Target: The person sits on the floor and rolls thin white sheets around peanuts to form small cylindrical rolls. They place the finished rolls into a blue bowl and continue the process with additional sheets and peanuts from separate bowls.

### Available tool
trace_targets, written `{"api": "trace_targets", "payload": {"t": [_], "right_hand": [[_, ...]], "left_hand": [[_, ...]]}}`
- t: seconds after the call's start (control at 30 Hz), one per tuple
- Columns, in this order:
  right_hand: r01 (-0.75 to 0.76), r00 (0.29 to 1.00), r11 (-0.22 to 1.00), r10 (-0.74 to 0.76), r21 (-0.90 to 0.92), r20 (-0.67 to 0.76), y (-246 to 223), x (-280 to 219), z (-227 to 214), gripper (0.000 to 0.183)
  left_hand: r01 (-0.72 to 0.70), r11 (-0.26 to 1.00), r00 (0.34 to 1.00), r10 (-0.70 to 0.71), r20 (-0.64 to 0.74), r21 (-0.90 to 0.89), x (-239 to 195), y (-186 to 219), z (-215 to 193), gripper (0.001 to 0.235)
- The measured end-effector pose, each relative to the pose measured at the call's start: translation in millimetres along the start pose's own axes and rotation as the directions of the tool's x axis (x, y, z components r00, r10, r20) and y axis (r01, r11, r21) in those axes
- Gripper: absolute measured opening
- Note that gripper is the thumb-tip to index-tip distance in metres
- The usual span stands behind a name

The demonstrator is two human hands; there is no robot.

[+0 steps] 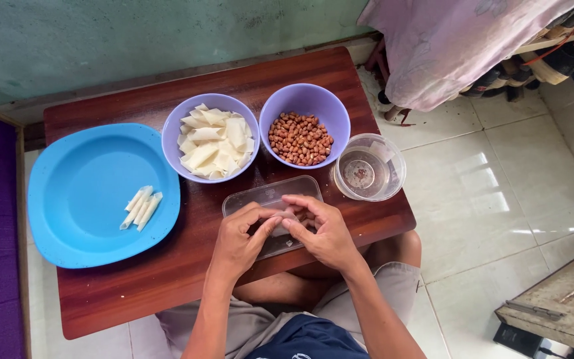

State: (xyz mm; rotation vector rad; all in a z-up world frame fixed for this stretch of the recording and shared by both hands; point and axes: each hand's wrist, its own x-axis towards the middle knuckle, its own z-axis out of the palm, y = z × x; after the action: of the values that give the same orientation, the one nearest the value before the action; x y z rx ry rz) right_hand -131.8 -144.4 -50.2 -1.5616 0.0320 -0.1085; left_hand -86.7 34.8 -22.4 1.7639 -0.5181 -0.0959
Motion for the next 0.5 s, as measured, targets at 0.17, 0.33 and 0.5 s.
{"api": "trace_targets", "payload": {"t": [0.17, 0.33, 0.5], "right_hand": [[0.139, 0.990, 0.980, -0.136, -0.139, 0.030, -15.7, 1.7, 0.9, 0.010], [0.153, 0.988, 0.981, -0.154, -0.115, 0.004, -11.3, -0.9, 0.9, 0.010], [0.119, 0.992, 0.984, -0.125, -0.135, -0.034, -4.2, 0.2, -1.3, 0.018]], "left_hand": [[0.010, 1.000, 1.000, -0.010, -0.015, -0.001, -4.1, -17.2, 0.8, 0.008], [-0.008, 1.000, 0.999, 0.007, -0.046, -0.022, -5.3, -20.5, 0.9, 0.009], [-0.055, 0.998, 0.997, 0.055, -0.056, -0.002, -2.9, -12.5, -0.6, 0.017]]}}
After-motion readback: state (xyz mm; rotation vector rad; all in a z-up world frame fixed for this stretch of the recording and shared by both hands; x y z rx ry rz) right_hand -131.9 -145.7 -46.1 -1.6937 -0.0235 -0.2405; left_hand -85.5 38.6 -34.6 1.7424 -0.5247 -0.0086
